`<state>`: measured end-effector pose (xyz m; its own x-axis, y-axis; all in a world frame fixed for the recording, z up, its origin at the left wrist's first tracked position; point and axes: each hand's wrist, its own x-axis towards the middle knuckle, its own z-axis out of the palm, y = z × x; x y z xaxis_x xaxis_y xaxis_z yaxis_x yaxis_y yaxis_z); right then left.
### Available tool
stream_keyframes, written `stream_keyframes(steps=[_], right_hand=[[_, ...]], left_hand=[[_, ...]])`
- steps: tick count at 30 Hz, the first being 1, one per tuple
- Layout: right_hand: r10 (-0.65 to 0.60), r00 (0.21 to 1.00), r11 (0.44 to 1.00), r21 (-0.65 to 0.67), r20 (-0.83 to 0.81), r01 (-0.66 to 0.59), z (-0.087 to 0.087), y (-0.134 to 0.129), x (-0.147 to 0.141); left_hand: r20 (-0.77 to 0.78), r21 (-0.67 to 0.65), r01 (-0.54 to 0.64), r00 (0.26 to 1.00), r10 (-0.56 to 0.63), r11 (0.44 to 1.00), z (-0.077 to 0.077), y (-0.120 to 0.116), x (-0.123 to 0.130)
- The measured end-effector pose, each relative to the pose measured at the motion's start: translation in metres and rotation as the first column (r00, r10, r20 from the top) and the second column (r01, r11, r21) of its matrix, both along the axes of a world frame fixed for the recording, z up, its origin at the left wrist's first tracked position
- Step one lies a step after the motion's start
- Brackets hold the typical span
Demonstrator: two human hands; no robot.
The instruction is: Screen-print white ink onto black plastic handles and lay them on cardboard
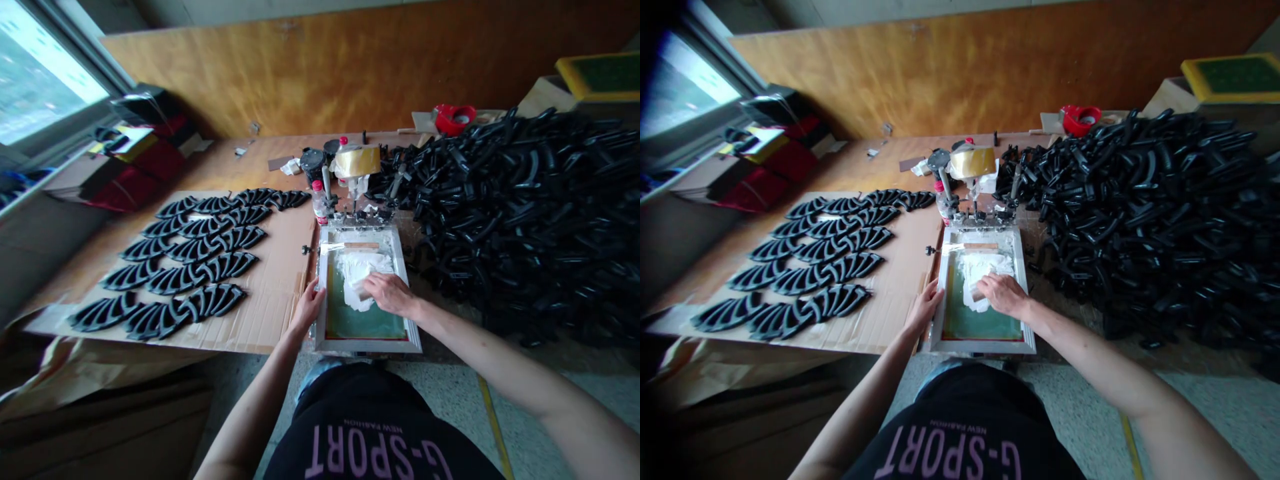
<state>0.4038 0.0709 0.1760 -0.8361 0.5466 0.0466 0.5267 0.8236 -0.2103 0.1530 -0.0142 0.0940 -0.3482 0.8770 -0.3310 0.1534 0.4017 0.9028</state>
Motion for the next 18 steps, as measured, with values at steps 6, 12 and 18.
stream_keyframes(steps=[6, 12, 18], right_hand=[[0.064, 0.996, 0.996, -0.051, -0.064, -0.068, 0.01, -0.004, 0.008], [0.05, 0.998, 0.998, 0.042, -0.022, -0.049, -0.011, -0.03, 0.002], [-0.164, 0.975, 0.986, -0.02, -0.15, 0.163, 0.025, 0.007, -0.017]], left_hand=[[0.008, 0.015, 0.013, 1.0, -0.013, 1.0, 0.003, -0.003, 0.003], [0.026, -0.007, -0.012, 1.0, 0.013, 1.0, 0.015, -0.002, 0.006], [0.062, -0.003, -0.011, 0.998, 0.011, 1.0, 0.04, -0.005, 0.007]])
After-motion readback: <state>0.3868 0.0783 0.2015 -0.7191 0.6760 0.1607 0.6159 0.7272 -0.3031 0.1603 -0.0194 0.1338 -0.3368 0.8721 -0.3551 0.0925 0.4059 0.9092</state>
